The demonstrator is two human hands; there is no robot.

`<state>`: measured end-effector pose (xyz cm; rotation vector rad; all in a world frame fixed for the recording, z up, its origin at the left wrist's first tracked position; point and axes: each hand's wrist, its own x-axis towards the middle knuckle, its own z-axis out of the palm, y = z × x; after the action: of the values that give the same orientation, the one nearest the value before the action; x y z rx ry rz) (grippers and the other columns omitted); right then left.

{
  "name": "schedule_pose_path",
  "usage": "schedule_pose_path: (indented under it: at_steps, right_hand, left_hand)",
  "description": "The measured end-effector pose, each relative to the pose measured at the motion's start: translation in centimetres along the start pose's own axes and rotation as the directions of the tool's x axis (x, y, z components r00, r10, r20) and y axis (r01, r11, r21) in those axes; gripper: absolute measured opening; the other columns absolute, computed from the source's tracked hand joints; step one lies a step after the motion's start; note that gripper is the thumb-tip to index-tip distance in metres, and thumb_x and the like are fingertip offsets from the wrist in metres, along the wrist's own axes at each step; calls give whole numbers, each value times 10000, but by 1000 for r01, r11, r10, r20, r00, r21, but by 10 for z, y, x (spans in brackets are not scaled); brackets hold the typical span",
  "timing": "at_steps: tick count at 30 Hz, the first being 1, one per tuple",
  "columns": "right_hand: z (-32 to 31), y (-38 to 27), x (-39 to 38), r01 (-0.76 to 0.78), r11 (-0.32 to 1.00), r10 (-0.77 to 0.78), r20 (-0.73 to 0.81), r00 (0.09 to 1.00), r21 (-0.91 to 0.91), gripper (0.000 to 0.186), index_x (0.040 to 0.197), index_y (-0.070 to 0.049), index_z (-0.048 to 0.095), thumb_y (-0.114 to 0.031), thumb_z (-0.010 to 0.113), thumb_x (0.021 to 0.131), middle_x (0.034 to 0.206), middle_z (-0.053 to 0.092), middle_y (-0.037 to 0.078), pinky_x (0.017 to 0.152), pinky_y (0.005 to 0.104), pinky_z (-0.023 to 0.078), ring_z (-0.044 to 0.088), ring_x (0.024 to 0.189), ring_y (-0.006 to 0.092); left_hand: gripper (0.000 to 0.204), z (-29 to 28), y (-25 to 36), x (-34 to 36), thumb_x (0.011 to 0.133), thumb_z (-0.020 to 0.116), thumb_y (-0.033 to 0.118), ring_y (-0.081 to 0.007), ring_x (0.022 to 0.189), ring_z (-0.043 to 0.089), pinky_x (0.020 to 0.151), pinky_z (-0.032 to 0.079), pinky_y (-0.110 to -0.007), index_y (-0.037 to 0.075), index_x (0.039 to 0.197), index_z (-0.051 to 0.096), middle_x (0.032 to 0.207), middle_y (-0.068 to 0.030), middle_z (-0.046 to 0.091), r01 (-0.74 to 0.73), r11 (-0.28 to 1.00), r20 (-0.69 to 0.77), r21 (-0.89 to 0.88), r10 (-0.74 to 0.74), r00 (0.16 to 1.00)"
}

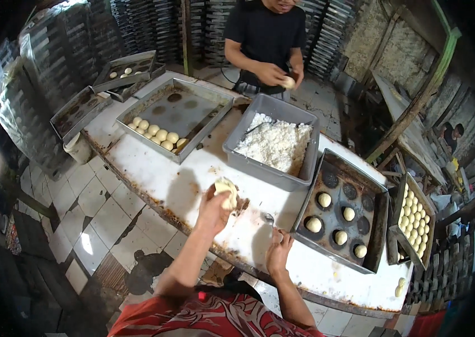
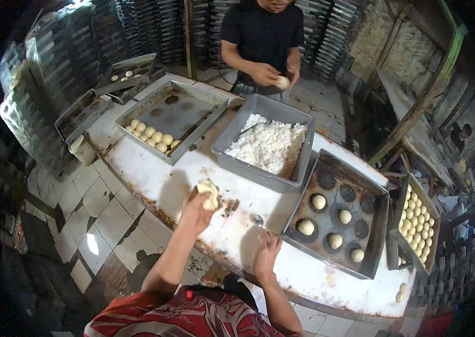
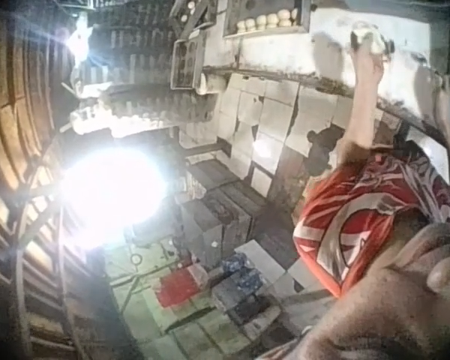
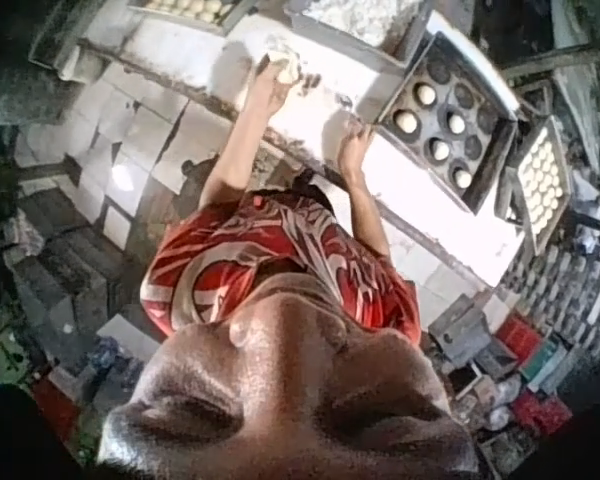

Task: Filling dough with a coconut mixture and arranging them on baking trays.

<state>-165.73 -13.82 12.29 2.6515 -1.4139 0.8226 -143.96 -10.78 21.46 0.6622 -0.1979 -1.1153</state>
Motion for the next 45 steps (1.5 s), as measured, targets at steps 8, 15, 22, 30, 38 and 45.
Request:
schedule_pose_path:
  at_steps: [8, 15, 22, 30, 38, 45]
  right_hand:
    - [-100, -54, -17, -336, 701, -97, 550, 829, 630, 186, 977, -8, 630, -140, 554, 871, 849, 605, 126, 613, 263, 452, 572, 681, 174]
    - [-130, -32, -112, 129, 941, -127, -26, 992, 314, 146, 873, -20, 639, -87, 668, 746, 885, 593, 126, 700, 370, 478, 585, 761, 303]
    - [-206, 108, -138, -400, 822, 240, 391, 889, 406, 260, 942, -11, 577, -164, 678, 758, 842, 635, 172, 670, 368, 503, 629, 756, 315]
    - [-221, 309, -235, -246, 761, 422, -170, 891, 600, 188, 952, 36, 541, 32, 565, 765, 1088, 480, 171, 833, 316, 431, 512, 977, 223]
    - [-226, 459, -267, -477, 699, 625, -131, 770, 532, 266, 1037, 70, 547, 27, 429, 802, 923, 609, 173, 720, 283, 474, 585, 795, 186]
    - [-215, 420, -216, 1, 945, -37, 103, 994, 327, 154, 838, -9, 598, -94, 621, 712, 821, 578, 167, 772, 405, 438, 555, 839, 330]
  left_hand:
    - [616, -52, -69, -132, 735, 565, -36, -165, 714, 587, 520, 474, -257, -11, 1280, 278, 948, -105, 554, 309, 759, 232, 573, -512, 827]
    - [312, -8, -158, -160, 816, 348, -37, -254, 780, 583, 686, 510, -368, 13, 1108, 446, 906, -142, 579, 421, 890, -203, -175, -451, 869]
    - [235, 67, -262, -199, 868, 492, 115, -106, 769, 482, 693, 411, -219, 46, 1092, 498, 895, -11, 525, 449, 702, 116, 553, -598, 793]
    - [246, 201, -446, -211, 920, 506, 198, -104, 844, 533, 716, 461, -240, 28, 1097, 519, 971, -41, 557, 571, 634, 243, 522, -752, 612]
    - [479, 230, -566, -201, 872, 529, 234, -307, 1223, 384, 1021, 301, -414, 27, 1281, 388, 1278, -181, 435, -940, -150, 865, 306, -369, 340]
    - [505, 195, -450, -221, 879, 517, 113, -225, 1147, 486, 961, 376, -348, 14, 1329, 311, 1253, -150, 474, -430, 487, 571, 761, -186, 800]
